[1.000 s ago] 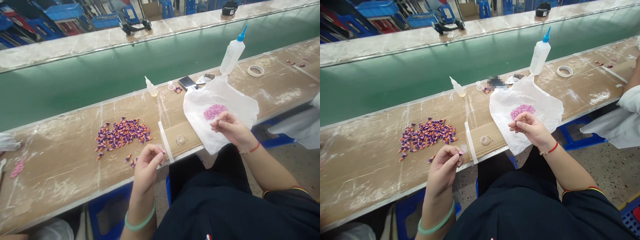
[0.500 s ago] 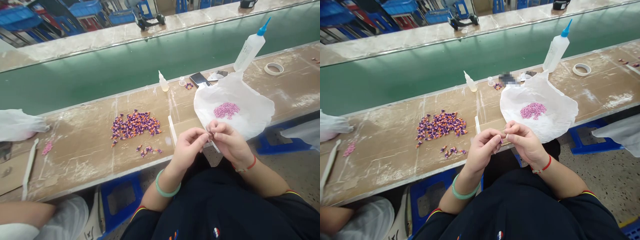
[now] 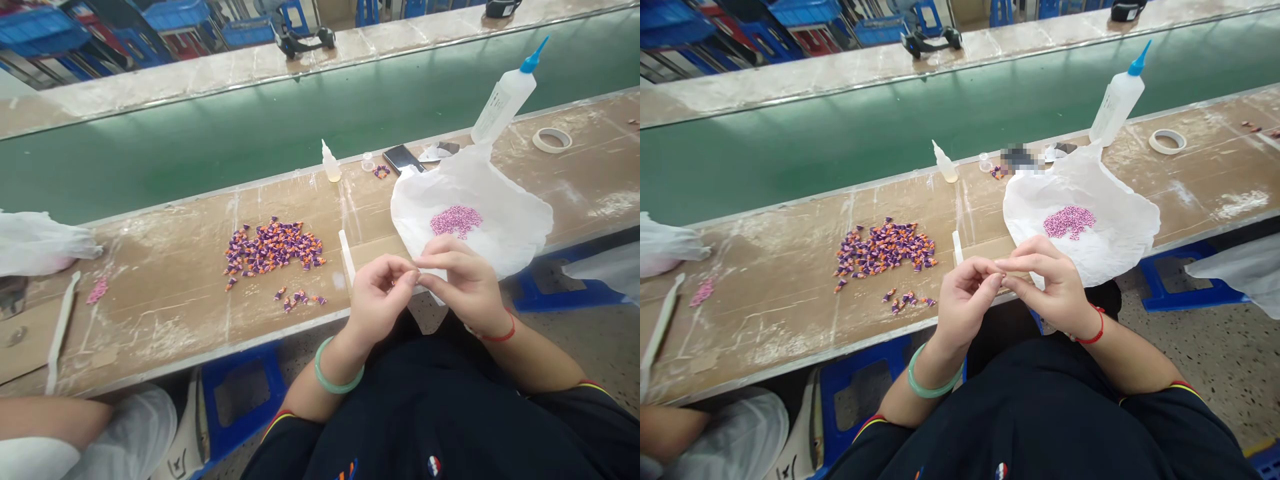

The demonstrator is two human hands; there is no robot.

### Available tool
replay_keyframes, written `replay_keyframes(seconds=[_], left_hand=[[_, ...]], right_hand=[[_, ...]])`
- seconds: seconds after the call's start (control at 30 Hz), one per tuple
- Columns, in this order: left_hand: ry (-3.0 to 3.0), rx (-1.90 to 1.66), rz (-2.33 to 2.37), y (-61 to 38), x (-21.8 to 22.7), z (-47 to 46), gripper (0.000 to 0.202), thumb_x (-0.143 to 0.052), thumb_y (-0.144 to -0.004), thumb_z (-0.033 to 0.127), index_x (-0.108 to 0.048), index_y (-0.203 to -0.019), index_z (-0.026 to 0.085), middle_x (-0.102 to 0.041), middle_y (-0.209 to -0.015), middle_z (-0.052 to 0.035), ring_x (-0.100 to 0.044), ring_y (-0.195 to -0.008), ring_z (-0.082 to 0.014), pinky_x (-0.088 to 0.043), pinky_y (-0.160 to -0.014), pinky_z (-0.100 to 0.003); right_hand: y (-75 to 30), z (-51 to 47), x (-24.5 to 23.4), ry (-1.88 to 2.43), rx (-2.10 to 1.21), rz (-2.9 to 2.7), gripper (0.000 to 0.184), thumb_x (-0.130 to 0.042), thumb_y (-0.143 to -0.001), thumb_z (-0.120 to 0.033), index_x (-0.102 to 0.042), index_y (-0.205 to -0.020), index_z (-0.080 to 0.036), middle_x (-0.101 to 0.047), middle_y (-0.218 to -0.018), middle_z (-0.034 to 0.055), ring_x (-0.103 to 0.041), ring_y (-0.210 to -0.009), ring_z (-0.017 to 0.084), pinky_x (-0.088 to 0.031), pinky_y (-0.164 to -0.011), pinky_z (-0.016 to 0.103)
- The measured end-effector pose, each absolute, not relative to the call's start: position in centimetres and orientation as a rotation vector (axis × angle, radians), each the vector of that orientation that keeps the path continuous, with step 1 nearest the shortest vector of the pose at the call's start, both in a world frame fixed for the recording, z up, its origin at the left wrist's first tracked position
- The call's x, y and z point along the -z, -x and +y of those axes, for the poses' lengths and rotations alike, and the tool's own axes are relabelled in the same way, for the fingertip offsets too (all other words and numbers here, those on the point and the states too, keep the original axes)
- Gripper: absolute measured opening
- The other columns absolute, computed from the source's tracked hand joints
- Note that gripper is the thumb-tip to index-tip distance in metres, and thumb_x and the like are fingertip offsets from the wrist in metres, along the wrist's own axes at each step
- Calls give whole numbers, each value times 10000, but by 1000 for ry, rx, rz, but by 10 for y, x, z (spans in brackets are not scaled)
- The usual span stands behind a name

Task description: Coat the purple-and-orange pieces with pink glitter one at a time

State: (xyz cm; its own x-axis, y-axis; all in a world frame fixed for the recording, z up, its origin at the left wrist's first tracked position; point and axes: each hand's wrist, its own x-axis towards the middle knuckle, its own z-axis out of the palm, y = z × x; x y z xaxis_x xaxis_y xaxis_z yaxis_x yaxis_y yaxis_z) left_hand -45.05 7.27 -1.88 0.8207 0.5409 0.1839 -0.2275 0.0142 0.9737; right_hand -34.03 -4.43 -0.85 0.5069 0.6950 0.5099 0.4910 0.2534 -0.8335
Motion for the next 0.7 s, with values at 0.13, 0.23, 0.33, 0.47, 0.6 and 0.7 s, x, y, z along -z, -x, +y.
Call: replay_keyframes(seconds=[0.13,0.23,0.33,0.47,0.6,0.7], left_hand=[[-1670,-764,192,454,12,74,117,-627,-885,218,-655,-779,178,-670,-687,2,-556,-583,-98,-446,-557,-215],[-1809,-801,166,457,6,77,106,-613,-875,169,-651,-777,180,-677,-680,9,-560,-576,-93,-444,-553,-207],[-1913,-785,175,459,3,81,112,-616,-863,158,-639,-755,177,-641,-640,20,-530,-549,-87,-427,-537,-206],[-1979,-740,187,461,4,85,119,-612,-852,156,-630,-736,173,-625,-635,18,-509,-534,-86,-416,-525,-209],[-1997,-695,181,461,4,88,132,-606,-839,144,-616,-710,172,-603,-617,23,-499,-529,-84,-404,-518,-205],[-1956,-662,205,460,4,90,134,-600,-834,140,-616,-705,173,-609,-620,20,-507,-536,-87,-404,-518,-204]], right_hand=[[344,-47,6,1410,-298,-1035,168,-591,-888,-102,-675,-929,-241,-666,-823,-1,-632,-769,149,-521,-691,286],[345,-48,0,1539,-312,-1101,141,-570,-850,-82,-635,-815,-202,-662,-745,-6,-631,-701,136,-505,-645,254],[344,-47,-6,1623,-255,-1212,130,-565,-820,-77,-615,-759,-180,-656,-704,-4,-606,-653,121,-477,-610,230],[345,-44,-10,1655,-229,-1270,142,-568,-813,-68,-590,-719,-172,-616,-649,-26,-553,-596,86,-444,-584,197],[346,-40,-5,1648,-199,-1272,150,-564,-804,-68,-569,-698,-173,-585,-625,-36,-534,-583,78,-427,-574,189],[347,-37,1,1645,-189,-1251,143,-555,-796,-81,-546,-691,-178,-563,-621,-35,-521,-578,84,-425,-571,201]])
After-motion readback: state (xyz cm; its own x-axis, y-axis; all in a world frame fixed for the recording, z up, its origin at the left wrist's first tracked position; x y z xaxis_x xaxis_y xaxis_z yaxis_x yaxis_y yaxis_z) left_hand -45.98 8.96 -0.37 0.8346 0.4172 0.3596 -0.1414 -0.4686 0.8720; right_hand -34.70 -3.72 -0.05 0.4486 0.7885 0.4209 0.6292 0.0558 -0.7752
